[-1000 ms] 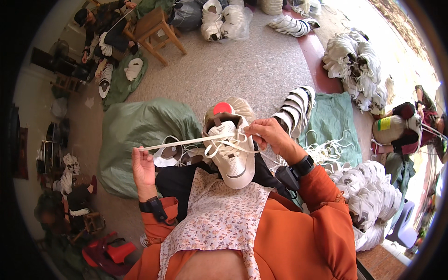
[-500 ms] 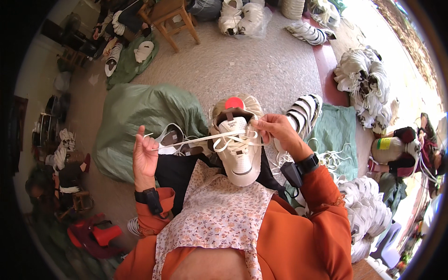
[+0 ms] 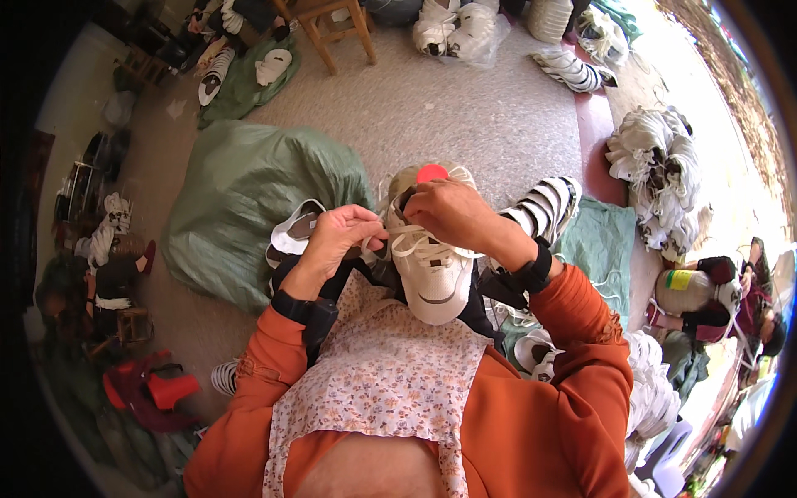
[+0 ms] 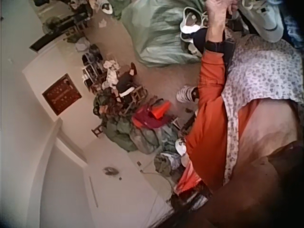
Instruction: Lacing white athletic shoes in a workshop setting.
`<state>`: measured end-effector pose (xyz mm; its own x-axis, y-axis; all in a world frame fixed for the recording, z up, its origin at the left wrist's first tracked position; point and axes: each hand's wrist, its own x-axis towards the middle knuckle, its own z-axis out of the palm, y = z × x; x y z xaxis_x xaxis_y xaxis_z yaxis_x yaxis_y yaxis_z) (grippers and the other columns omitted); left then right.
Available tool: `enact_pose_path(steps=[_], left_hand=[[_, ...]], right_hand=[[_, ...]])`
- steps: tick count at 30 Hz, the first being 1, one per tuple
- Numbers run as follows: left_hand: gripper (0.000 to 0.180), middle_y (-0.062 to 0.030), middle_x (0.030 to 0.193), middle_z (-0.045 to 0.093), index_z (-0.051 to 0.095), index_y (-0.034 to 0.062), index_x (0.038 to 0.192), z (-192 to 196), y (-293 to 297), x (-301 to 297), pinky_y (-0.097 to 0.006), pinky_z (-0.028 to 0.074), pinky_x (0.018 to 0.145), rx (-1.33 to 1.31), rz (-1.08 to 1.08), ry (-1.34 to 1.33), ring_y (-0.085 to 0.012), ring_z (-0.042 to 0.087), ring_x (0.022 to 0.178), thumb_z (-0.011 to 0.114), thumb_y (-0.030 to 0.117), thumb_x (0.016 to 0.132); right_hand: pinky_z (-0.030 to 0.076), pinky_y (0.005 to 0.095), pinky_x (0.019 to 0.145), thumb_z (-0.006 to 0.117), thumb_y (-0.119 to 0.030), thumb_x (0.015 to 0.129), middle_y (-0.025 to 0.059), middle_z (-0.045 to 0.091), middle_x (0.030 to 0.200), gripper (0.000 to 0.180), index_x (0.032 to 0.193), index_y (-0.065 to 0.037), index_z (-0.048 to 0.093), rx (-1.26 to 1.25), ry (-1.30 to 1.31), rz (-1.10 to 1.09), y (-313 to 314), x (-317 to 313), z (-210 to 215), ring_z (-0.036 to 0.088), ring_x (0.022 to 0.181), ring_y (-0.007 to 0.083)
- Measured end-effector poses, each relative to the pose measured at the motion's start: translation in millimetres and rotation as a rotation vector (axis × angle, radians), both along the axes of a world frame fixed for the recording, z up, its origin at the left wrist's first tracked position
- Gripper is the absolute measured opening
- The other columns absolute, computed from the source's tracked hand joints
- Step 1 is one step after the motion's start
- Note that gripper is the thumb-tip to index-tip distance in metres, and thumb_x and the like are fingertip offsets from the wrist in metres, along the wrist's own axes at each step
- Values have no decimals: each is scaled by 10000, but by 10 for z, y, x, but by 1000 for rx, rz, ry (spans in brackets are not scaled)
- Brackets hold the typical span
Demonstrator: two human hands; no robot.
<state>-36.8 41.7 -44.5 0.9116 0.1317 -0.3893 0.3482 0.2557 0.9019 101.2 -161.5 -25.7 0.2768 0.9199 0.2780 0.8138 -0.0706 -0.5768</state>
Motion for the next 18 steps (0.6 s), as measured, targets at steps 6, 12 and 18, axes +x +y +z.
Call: enact_pose_path(steps=[6,12,18], left_hand=[[137,11,790,646,668,24,942,-139,-110,18,-187,422,562,203,-115,1,-43,520,622,684,145,880],[150,27,781,603,657,35,885,-158,-127,8,-189,384,573,229,-150,-38,-44,488,661,652,184,897],[127,26,741,571,642,22,845,-116,-117,176,-200,375,590,263,-206,-30,-53,487,670,657,149,850]], right_hand=[[498,322,675,687,-69,792,95,677,831,152,940,-38,704,-141,382,-20,105,110,-82,637,732,220],[444,292,655,740,-62,755,40,619,781,214,966,-42,714,-140,420,41,66,147,-121,549,702,140],[455,289,679,750,-55,718,69,629,782,237,952,-35,712,-82,528,55,66,154,-174,583,742,169]])
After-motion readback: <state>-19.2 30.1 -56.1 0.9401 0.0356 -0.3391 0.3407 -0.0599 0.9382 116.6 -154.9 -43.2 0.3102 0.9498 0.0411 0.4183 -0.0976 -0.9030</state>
